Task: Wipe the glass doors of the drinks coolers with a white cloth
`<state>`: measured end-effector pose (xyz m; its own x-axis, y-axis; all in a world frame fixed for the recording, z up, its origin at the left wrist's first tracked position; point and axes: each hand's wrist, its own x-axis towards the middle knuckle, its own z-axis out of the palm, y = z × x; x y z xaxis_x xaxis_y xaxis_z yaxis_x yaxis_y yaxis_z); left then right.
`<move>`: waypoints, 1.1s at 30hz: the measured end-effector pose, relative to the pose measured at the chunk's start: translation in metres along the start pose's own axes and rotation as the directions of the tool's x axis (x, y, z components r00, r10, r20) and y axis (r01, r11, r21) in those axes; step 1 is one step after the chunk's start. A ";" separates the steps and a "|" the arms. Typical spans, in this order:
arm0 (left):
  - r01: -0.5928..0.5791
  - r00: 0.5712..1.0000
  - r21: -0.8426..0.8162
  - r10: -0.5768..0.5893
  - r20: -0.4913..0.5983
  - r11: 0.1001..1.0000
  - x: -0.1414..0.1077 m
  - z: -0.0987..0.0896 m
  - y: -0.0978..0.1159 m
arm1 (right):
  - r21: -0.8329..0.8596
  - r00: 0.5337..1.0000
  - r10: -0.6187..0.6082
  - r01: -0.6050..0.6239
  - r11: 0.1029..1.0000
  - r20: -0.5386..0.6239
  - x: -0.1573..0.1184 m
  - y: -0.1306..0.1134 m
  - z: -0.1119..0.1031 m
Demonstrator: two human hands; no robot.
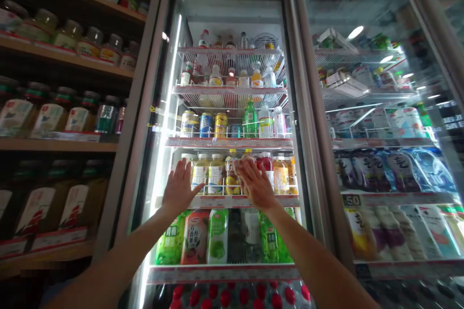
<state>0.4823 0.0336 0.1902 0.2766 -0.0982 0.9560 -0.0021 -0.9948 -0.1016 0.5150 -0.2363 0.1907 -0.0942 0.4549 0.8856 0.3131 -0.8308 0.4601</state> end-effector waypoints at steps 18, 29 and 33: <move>-0.026 1.000 -0.018 0.026 0.008 1.000 -0.029 0.005 -0.024 | -0.043 0.896 0.372 -0.393 0.919 -0.240 0.013 0.019 0.003; 0.006 1.000 0.018 -0.006 -0.026 1.000 -0.034 0.003 -0.034 | -0.011 0.963 0.240 -0.244 0.970 -0.126 0.033 0.000 0.004; 0.013 1.000 0.004 -0.013 -0.005 1.000 -0.035 0.005 -0.036 | 0.000 0.929 0.338 -0.342 0.940 -0.148 0.041 -0.014 0.010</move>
<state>0.4772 0.0726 0.1590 0.2719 -0.0857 0.9585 0.0053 -0.9959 -0.0905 0.5157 -0.2025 0.2202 -0.1215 0.0943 0.9881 0.3261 -0.9364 0.1294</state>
